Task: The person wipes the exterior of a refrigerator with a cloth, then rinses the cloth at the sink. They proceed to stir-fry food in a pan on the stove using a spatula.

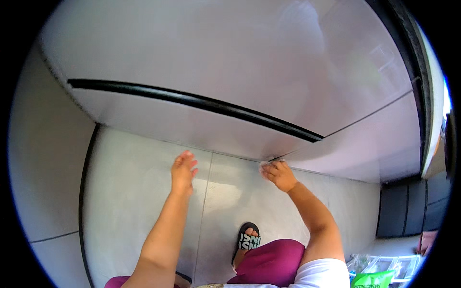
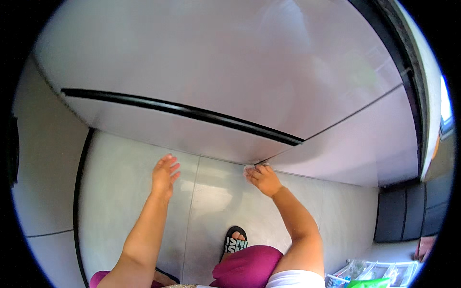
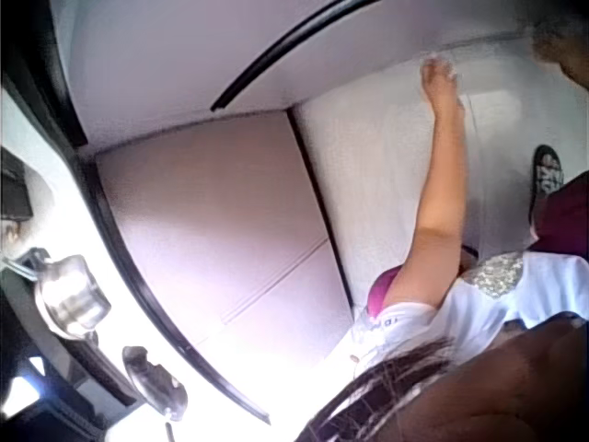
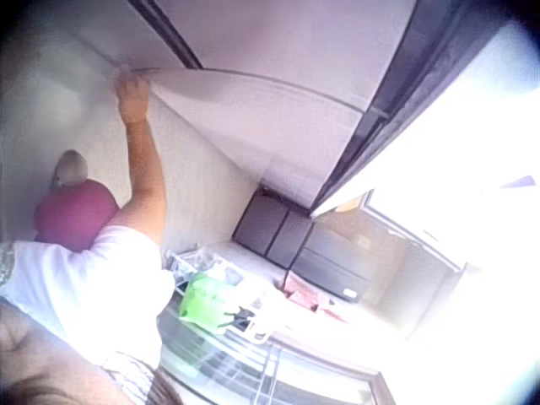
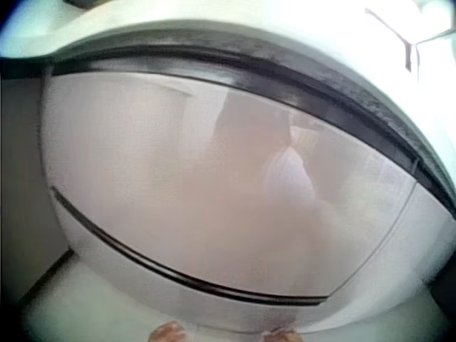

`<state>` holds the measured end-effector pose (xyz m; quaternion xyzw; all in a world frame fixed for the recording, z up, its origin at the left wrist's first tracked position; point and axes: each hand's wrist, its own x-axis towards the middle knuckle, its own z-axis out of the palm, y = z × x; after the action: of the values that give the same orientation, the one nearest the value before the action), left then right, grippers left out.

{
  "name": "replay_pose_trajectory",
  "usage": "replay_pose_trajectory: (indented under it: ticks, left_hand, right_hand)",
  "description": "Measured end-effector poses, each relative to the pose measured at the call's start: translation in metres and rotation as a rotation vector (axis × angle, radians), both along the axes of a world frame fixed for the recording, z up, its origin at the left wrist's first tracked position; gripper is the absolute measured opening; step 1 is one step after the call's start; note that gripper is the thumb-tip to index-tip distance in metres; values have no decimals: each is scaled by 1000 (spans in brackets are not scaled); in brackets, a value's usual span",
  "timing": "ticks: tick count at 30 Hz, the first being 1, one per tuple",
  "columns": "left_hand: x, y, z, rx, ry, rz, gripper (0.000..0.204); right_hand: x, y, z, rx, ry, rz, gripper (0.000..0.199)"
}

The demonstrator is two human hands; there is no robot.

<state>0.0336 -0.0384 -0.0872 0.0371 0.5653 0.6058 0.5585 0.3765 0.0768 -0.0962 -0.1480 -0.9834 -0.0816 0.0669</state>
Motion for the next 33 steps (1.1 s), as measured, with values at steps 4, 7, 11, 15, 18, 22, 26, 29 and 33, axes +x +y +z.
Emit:
replay_pose_trajectory:
  ticks: [4, 7, 11, 15, 18, 22, 26, 29, 33]
  left_hand:
    - [57, 15, 37, 68, -140, -279, 54]
    - [76, 17, 46, 79, -112, -369, 56]
    - [94, 26, 42, 37, -63, -414, 52]
    - [100, 28, 38, -30, -14, -399, 48]
    - [115, 40, 42, -21, -7, -437, 46]
    - [111, 30, 42, -22, 25, -450, 44]
    - [110, 28, 37, -34, 43, -464, 42]
    - [117, 27, 33, -59, 43, -457, 41]
    - [136, 29, 27, -72, 31, -531, 40]
  right_hand:
    - [-11, -40, 22, -171, 1136, -710, 33]
    - [-46, -32, 32, -592, 1966, -902, 40]
    - [-79, 10, -53, -376, 1968, -1194, 55]
    - [-84, 8, -76, -665, 1958, -1436, 34]
    - [-35, -4, -146, -1279, 2363, -1272, 24]
    - [69, -7, -108, -1645, 2382, -813, 43]
    - [146, 44, -101, -989, 2699, -1276, 37]
    - [72, 36, -82, -1076, 2543, -1258, 45]
    - [-30, -2, -56, -1743, 2180, -1521, 31]
